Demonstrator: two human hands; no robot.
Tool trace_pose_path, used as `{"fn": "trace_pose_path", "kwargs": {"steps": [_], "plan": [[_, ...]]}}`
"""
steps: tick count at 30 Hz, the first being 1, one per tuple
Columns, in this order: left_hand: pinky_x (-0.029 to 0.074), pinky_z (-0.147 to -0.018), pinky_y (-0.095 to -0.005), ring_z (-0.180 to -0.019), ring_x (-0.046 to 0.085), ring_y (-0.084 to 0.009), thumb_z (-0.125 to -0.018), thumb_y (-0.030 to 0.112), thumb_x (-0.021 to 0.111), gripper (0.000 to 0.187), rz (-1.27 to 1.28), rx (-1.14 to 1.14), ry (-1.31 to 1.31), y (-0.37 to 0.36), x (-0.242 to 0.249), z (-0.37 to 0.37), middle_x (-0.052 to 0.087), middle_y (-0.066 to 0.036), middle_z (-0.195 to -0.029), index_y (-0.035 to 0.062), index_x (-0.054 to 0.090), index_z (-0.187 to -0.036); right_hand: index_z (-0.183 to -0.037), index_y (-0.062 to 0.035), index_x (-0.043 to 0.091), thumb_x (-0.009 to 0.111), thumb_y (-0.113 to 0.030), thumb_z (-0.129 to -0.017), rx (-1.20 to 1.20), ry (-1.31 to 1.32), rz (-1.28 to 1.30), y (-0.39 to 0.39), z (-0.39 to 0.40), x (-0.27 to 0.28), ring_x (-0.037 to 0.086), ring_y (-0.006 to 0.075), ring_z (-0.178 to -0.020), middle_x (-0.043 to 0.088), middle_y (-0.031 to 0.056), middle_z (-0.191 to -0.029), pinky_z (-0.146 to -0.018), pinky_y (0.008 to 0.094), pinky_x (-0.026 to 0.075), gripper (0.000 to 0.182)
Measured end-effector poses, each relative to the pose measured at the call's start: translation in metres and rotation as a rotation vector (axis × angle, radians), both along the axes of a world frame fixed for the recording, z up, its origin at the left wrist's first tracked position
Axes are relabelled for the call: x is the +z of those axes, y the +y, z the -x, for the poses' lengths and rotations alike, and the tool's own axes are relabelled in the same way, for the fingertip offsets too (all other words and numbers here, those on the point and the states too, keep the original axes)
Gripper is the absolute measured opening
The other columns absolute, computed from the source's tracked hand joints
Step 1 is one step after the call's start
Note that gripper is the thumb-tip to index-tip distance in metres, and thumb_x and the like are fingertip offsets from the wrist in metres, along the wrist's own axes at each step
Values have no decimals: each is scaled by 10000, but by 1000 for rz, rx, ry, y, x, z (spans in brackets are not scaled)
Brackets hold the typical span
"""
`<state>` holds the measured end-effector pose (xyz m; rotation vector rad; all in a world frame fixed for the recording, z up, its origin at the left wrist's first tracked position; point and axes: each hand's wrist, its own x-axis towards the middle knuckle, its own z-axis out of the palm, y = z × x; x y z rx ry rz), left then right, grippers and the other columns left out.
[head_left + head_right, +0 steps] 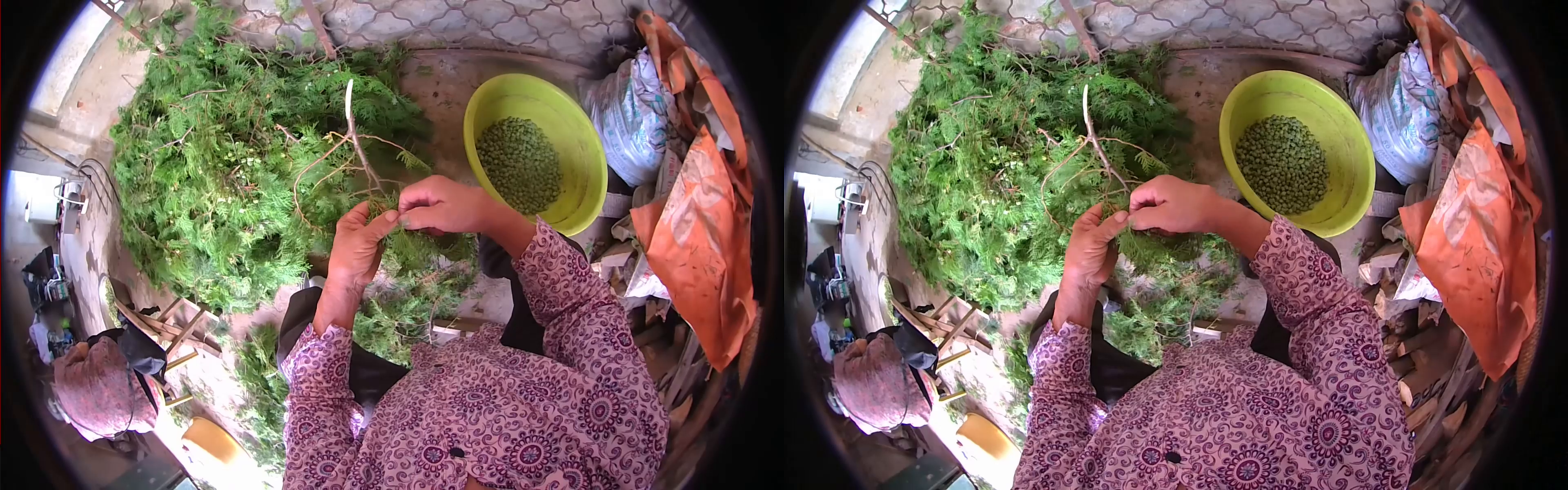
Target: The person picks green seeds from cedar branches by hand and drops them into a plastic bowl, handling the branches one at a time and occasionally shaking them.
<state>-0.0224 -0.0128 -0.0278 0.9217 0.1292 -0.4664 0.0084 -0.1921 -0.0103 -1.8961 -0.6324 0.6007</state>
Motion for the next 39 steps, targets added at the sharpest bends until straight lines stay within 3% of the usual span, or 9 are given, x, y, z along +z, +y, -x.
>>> {"fn": "trace_pose_path", "kwargs": {"steps": [3,5,6,8,11,18,25,27,39], "plan": [[457,-709,-236,-763,569,-110,-784,18,598,179,-2,-47,2,3,3,0,615,-49,-867,9,563,-960,-798,-16,545,557,-159,-771,-113,667,-230,-4,2,8,490,91,-554,544,44,-682,-478,257,386,146],[458,-716,-244,-774,570,-114,-786,24,598,182,1,-29,30,3,6,0,616,-47,-865,14,562,-963,-831,-23,538,516,-125,-776,23,-307,-471,-4,3,-4,455,62,-511,540,56,-766,-408,218,332,118],[459,-723,-253,-785,571,-117,-787,30,598,184,2,-14,56,3,8,-1,617,-44,-864,18,561,-967,-831,-23,538,516,-125,-776,27,-307,-472,-6,4,4,455,62,-511,540,56,-766,-408,218,332,118],[462,-727,-265,-801,571,-123,-790,35,595,192,16,14,71,7,4,-3,616,-48,-878,20,557,-978,-779,-33,558,511,-118,-792,-167,726,-723,-11,8,31,477,56,-566,555,49,-788,-415,181,321,98],[469,-730,-288,-824,573,-142,-797,48,588,199,41,89,122,14,-7,-8,611,-57,-903,23,548,-990,-783,-23,557,509,-110,-788,-144,785,-956,-20,4,34,475,58,-541,559,41,-743,-393,181,313,99],[467,-738,-316,-840,570,-178,-803,65,579,198,104,213,203,13,-6,-13,599,-69,-939,37,538,-994,-798,0,563,547,-115,-807,19,330,-81,2,19,13,442,58,-482,509,4,-598,-430,192,322,117],[449,-782,-316,-859,569,-174,-806,67,576,212,135,154,134,7,-7,-13,603,-68,-964,32,539,-1011,-970,-4,559,586,-148,-802,-270,536,-312,11,19,-3,457,48,-548,524,-36,-671,-478,214,353,223],[450,-783,-316,-863,569,-174,-808,69,574,213,84,170,139,5,-9,-13,603,-70,-970,30,539,-1014,-1005,-15,553,596,-148,-797,-350,306,-394,20,21,-13,444,36,-565,509,-51,-679,-485,199,347,250],[458,-760,-300,-853,568,-158,-808,77,583,226,43,138,130,1,-2,-5,601,-69,-960,29,538,-1024,-906,-36,583,584,-138,-746,-543,497,-349,27,23,-4,495,72,-554,569,8,-722,-487,230,411,190]]}}
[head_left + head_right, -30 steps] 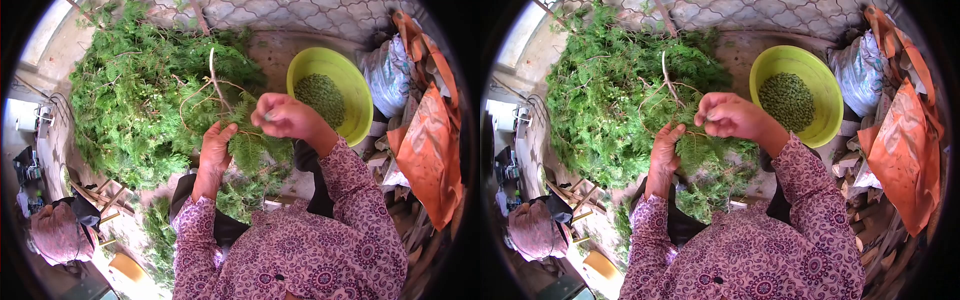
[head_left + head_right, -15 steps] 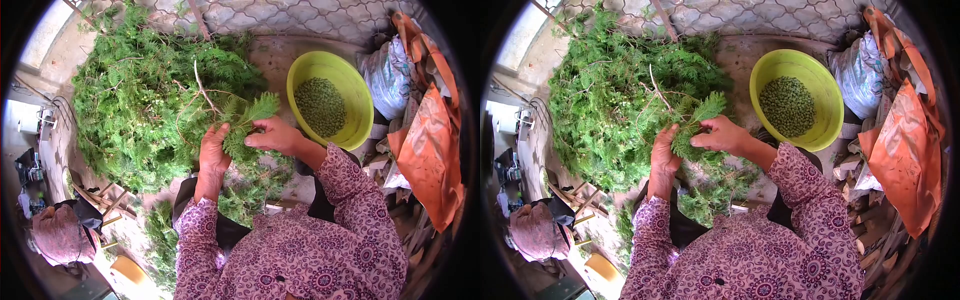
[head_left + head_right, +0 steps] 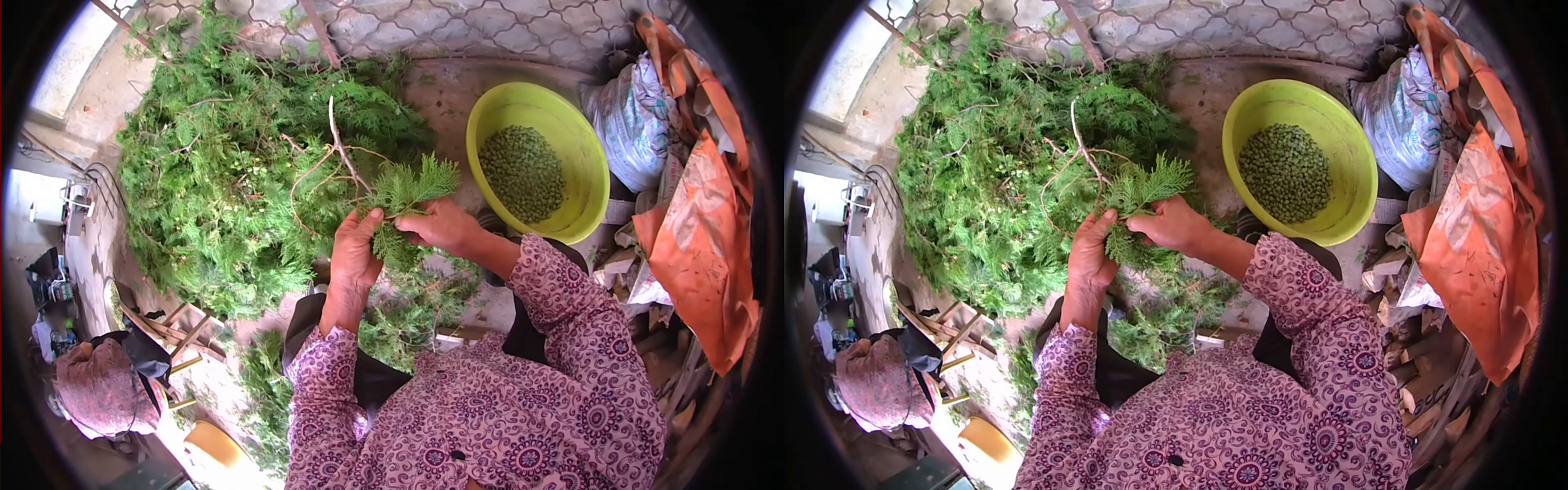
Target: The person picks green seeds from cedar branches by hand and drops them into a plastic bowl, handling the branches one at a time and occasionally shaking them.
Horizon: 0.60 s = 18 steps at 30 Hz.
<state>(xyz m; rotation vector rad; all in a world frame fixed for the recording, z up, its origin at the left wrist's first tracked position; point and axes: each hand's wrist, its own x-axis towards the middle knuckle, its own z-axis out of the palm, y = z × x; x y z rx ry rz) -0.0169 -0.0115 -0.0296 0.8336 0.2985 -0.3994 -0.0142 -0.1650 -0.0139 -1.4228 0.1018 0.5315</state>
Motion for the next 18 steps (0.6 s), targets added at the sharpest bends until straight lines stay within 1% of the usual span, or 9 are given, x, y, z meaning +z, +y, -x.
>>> {"fn": "trace_pose_path", "kwargs": {"steps": [3,5,7,9,10,11,13,15,18], "plan": [[458,-759,-293,-848,568,-152,-806,76,584,240,33,-39,-1,4,-5,0,601,-67,-958,31,532,-1036,-907,-45,570,567,-155,-750,88,-16,9,-5,-1,9,484,68,-585,525,-9,-709,-491,208,390,191],[457,-758,-287,-846,568,-149,-805,76,585,248,26,-52,18,5,-5,1,601,-65,-957,31,529,-1042,-890,-43,570,567,-155,-737,141,31,18,-10,-4,12,489,74,-587,530,-2,-714,-499,218,397,189],[460,-748,-274,-825,571,-142,-791,78,600,263,87,-121,7,4,-2,3,604,-58,-930,27,527,-1038,-873,-41,570,568,-155,-724,192,78,27,-15,-7,16,495,79,-589,535,5,-719,-507,228,405,187],[466,-731,-271,-801,575,-144,-782,82,609,270,71,-124,6,3,1,6,605,-57,-913,27,527,-1034,-849,-33,575,564,-151,-719,281,4,150,-20,-9,23,489,81,-567,530,4,-691,-517,232,410,176],[471,-714,-269,-776,579,-146,-774,86,619,277,55,-124,7,2,1,7,605,-56,-896,26,528,-1029,-849,-33,575,564,-151,-719,279,3,150,-22,-9,23,489,81,-567,530,4,-691,-517,232,410,176],[471,-714,-269,-776,579,-146,-774,86,619,277,55,-125,6,2,0,7,605,-56,-896,26,528,-1029,-837,-34,579,560,-150,-719,307,19,154,-24,-10,23,495,83,-564,541,10,-685,-518,230,410,166],[483,-664,-277,-725,584,-150,-761,95,633,286,176,-163,-21,5,-4,6,607,-59,-855,26,530,-1019,-824,-34,584,556,-150,-720,334,36,158,-27,-9,21,502,85,-560,552,16,-680,-519,228,411,158],[485,-641,-279,-704,583,-154,-761,97,633,288,188,-176,-37,6,-4,6,606,-61,-838,27,527,-1020,-818,-40,596,554,-156,-722,407,67,207,-29,-9,18,527,92,-573,592,38,-706,-522,223,416,156],[487,-611,-283,-670,580,-159,-761,99,636,291,171,-169,-41,4,-2,4,603,-63,-805,28,523,-1019,-841,-42,605,560,-172,-726,318,103,213,-30,-5,27,551,118,-580,615,59,-743,-553,244,438,180]]}}
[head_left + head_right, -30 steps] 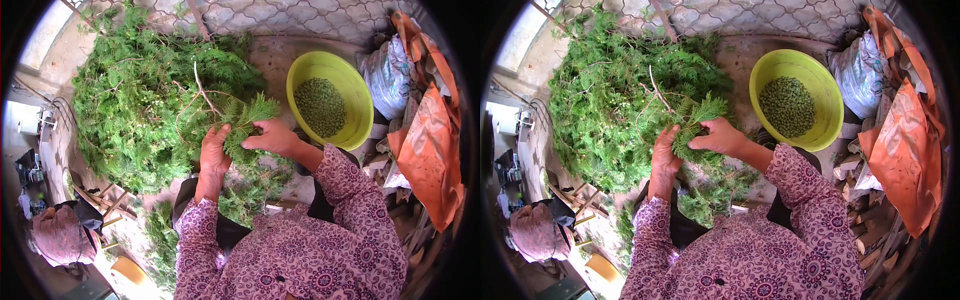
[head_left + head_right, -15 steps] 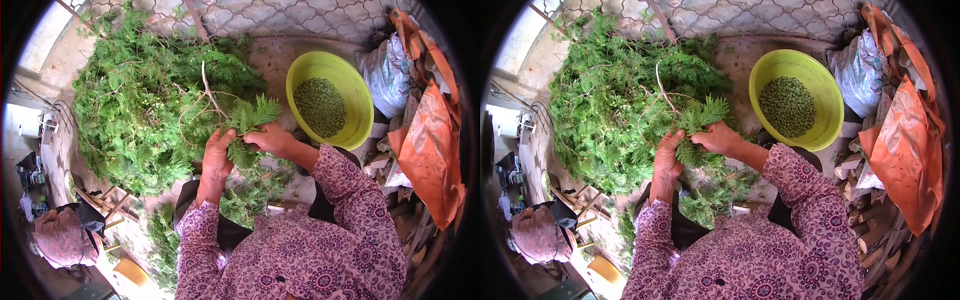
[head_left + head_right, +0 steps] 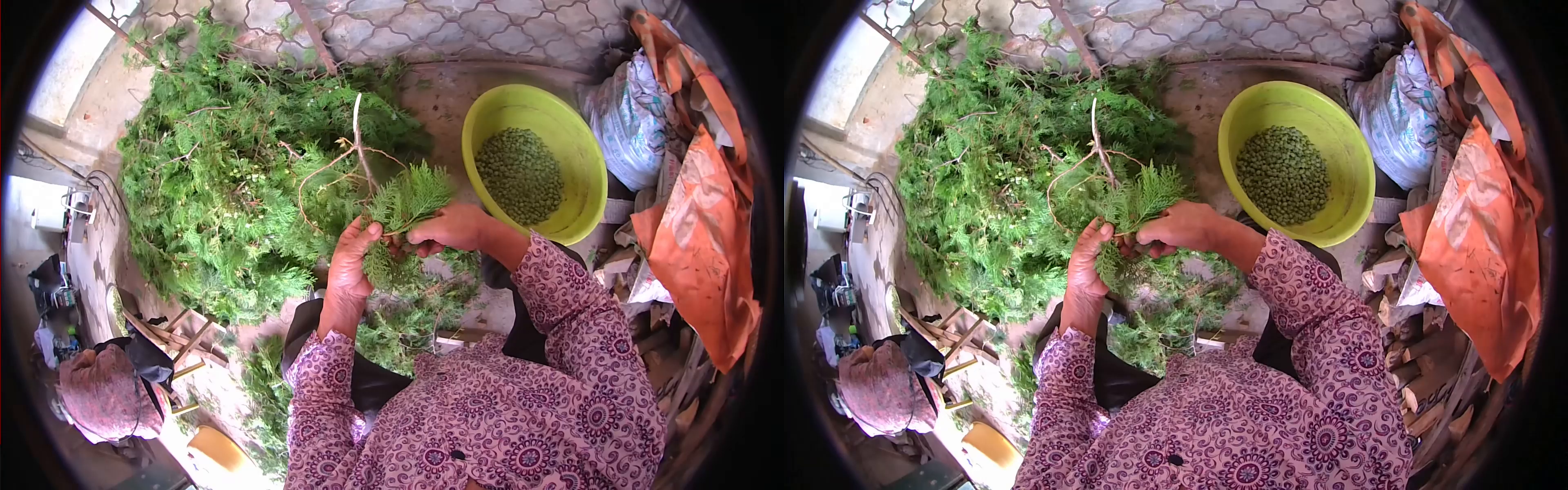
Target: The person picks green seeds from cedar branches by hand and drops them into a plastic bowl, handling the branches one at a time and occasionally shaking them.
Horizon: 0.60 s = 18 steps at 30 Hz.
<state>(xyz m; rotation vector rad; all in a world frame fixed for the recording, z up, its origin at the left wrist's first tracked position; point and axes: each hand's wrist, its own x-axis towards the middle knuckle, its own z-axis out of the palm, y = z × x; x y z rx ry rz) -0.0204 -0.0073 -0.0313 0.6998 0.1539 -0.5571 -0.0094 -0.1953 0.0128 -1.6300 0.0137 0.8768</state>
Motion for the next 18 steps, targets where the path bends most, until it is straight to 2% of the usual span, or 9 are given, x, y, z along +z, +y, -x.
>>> {"fn": "trace_pose_path", "kwargs": {"steps": [4,6,7,9,11,14,15,16,18], "plan": [[486,-618,-287,-656,578,-163,-758,99,640,283,15,79,8,1,-5,-4,601,-64,-793,37,525,-1009,-884,-40,605,565,-184,-736,266,-250,398,-2,-10,-25,571,153,-607,621,80,-758,-610,286,460,210],[487,-625,-286,-668,581,-160,-757,94,640,278,35,71,-4,4,-6,-6,603,-61,-803,41,528,-1007,-836,-57,617,521,-208,-747,95,-1471,450,-11,-12,-76,606,236,-725,632,119,-792,-704,329,467,200],[488,-632,-285,-679,584,-157,-756,90,640,274,55,64,-15,4,-6,-7,606,-58,-813,46,531,-1004,-836,-57,617,521,-208,-747,95,-1473,452,-12,-10,-56,606,236,-725,632,119,-792,-704,329,467,200],[488,-635,-283,-690,585,-156,-758,87,638,275,-37,110,40,2,5,-4,608,-53,-824,46,532,-1009,-834,-55,614,520,-126,-723,-55,-528,336,-19,-8,-17,594,286,-769,620,146,-800,-725,354,460,162],[488,-637,-280,-700,587,-154,-760,83,635,275,-128,163,98,-1,18,-1,610,-49,-836,46,533,-1013,-896,-49,613,560,-103,-713,165,-830,575,-46,-28,-17,598,294,-770,622,144,-822,-713,356,463,198],[483,-647,-272,-707,585,-142,-768,70,625,248,-231,238,154,-1,20,-2,611,-37,-848,40,547,-1001,-995,-61,590,565,-119,-709,-117,-1032,850,-97,-46,-21,580,307,-860,603,178,-921,-778,367,447,292],[477,-657,-260,-716,581,-130,-772,64,619,226,-181,164,90,1,8,-3,611,-32,-852,36,556,-988,-1024,-62,583,568,-134,-711,-300,-1194,866,-115,-49,-31,571,318,-883,599,182,-947,-797,372,441,322],[471,-668,-248,-724,576,-118,-777,57,613,205,-133,88,26,3,0,-5,610,-26,-856,32,564,-974,-1024,-62,583,568,-134,-711,-290,-1207,859,-120,-49,-27,571,318,-883,599,182,-947,-797,372,441,322],[464,-678,-241,-738,571,-115,-781,53,606,209,-218,88,-41,-2,-8,-3,614,-35,-851,34,559,-984,-1079,-29,554,565,-182,-747,-338,-1099,1359,-122,-42,-17,549,335,-941,590,182,-996,-843,376,424,366]]}}
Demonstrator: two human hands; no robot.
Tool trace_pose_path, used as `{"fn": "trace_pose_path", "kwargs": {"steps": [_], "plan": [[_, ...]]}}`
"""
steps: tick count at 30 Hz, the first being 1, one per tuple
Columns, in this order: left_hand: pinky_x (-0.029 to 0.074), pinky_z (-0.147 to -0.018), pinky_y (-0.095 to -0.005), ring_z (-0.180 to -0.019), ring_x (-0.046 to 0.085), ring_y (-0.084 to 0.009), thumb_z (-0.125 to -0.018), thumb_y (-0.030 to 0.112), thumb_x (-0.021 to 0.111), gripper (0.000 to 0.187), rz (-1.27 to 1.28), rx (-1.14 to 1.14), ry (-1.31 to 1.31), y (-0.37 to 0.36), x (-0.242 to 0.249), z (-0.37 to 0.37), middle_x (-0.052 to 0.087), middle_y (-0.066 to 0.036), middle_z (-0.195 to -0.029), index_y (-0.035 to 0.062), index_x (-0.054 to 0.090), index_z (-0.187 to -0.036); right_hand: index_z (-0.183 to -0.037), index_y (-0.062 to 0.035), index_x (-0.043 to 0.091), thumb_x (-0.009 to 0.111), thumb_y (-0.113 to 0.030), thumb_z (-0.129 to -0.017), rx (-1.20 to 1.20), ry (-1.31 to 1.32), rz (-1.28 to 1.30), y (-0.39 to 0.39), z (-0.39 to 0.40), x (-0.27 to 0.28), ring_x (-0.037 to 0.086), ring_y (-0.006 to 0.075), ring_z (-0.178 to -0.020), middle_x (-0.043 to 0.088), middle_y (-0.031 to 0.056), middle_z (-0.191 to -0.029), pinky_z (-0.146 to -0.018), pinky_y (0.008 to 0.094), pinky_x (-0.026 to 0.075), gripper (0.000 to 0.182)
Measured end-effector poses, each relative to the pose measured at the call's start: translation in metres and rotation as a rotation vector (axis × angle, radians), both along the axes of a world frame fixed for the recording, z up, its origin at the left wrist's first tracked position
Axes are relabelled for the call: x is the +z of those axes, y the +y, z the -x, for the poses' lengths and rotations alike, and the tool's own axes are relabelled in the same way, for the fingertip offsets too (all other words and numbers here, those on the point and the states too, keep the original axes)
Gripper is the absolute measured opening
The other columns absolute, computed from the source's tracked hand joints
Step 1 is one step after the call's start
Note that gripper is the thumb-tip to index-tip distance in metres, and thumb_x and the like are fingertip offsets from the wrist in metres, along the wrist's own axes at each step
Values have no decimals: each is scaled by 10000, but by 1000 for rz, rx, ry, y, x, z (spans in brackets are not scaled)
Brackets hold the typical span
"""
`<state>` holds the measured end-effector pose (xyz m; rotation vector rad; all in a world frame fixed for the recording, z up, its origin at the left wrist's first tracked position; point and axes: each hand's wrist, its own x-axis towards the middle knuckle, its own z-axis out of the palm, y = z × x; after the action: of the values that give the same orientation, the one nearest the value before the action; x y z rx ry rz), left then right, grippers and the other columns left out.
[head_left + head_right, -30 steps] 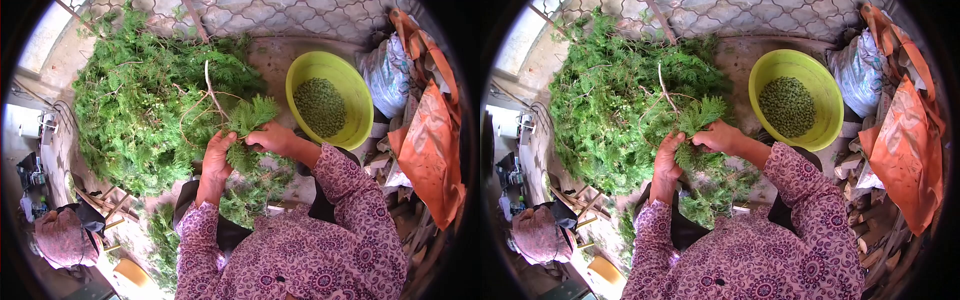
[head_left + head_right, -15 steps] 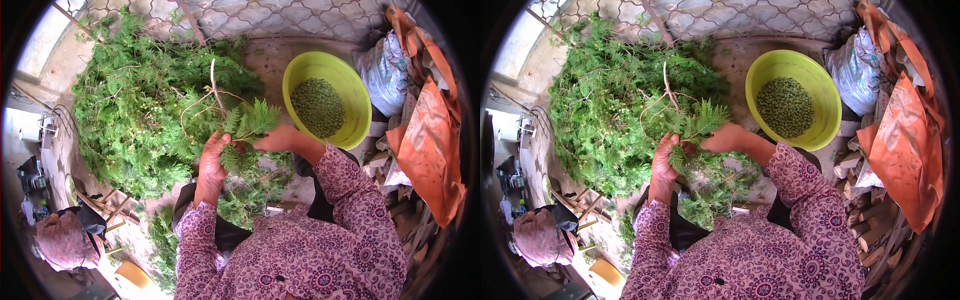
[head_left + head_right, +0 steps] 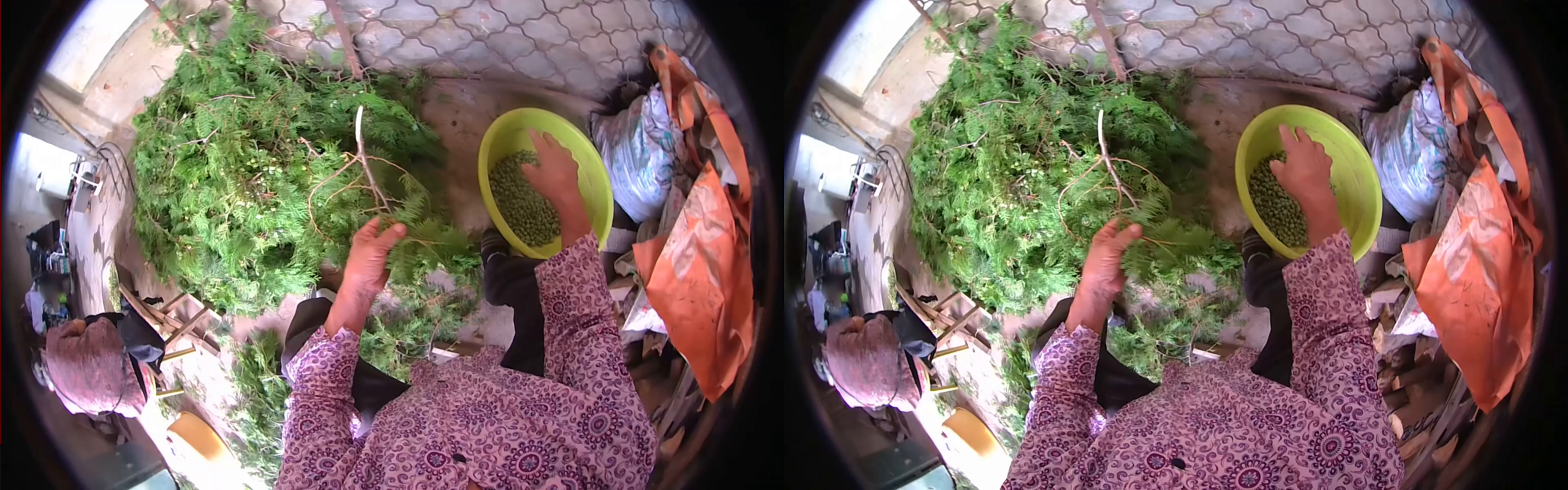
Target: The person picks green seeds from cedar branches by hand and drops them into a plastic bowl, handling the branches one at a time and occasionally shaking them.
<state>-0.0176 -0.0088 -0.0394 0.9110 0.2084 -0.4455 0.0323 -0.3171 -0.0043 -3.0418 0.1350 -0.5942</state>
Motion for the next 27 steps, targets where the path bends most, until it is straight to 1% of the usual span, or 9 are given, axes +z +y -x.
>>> {"fn": "trace_pose_path", "kwargs": {"steps": [1,5,10,15,17,19,21,25,27], "plan": [[457,-688,-233,-752,567,-113,-785,48,599,214,-90,-19,-53,-4,-4,2,618,-44,-847,35,554,-994,-1079,-29,554,565,-182,-747,12,-5,1,6,0,2,549,335,-941,590,182,-996,-843,376,424,366],[454,-742,-235,-807,560,-96,-778,23,596,221,-168,-70,-158,-24,-10,8,612,-33,-911,11,561,-996,-1079,15,544,561,-295,-805,481,513,-877,68,8,14,588,218,-901,614,151,-963,-815,304,441,414],[435,-742,-245,-815,562,-107,-770,48,590,253,-528,-150,-464,-42,-24,19,610,-34,-925,-6,552,-1014,-974,24,569,576,-246,-801,655,869,-775,126,4,-20,571,134,-735,624,90,-831,-661,279,455,321],[451,-713,-282,-765,575,-125,-714,89,655,268,-804,-241,-548,-40,-24,20,624,-69,-816,3,575,-955,-899,47,569,544,-176,-801,655,826,-791,129,-2,-37,555,112,-650,608,86,-719,-595,267,446,245],[450,-717,-329,-830,568,-269,-668,136,696,304,-1145,-83,-992,-22,-7,10,594,-123,-908,36,580,-931,-890,57,567,526,-147,-801,650,776,-801,128,-1,-33,564,119,-630,603,94,-694,-584,263,452,226],[430,-760,-366,-890,531,-295,-625,158,732,450,-1428,344,-1154,1,19,-5,560,-146,-948,33,538,-1011,-896,73,560,492,-88,-791,505,885,-991,123,1,-30,582,140,-601,598,107,-684,-556,265,462,204],[409,-807,-375,-956,498,-296,-622,167,749,556,-1667,650,-973,22,20,-13,529,-179,-1029,22,489,-1091,-901,73,560,482,-72,-789,482,869,-1032,116,2,-26,589,150,-596,596,110,-678,-546,267,467,199],[425,-782,-328,-925,513,-239,-693,193,716,511,-1335,488,-578,39,-30,-14,534,-183,-1050,4,483,-1106,-807,3,584,479,-134,-756,506,776,-881,111,2,-23,610,254,-651,609,150,-739,-623,350,479,180],[419,-714,-247,-821,517,-146,-778,214,649,393,-595,127,-225,30,-36,-9,577,-105,-949,-31,517,-1055,-799,-3,584,470,-129,-752,531,705,-765,114,4,-21,599,284,-687,605,157,-755,-640,370,474,177]]}}
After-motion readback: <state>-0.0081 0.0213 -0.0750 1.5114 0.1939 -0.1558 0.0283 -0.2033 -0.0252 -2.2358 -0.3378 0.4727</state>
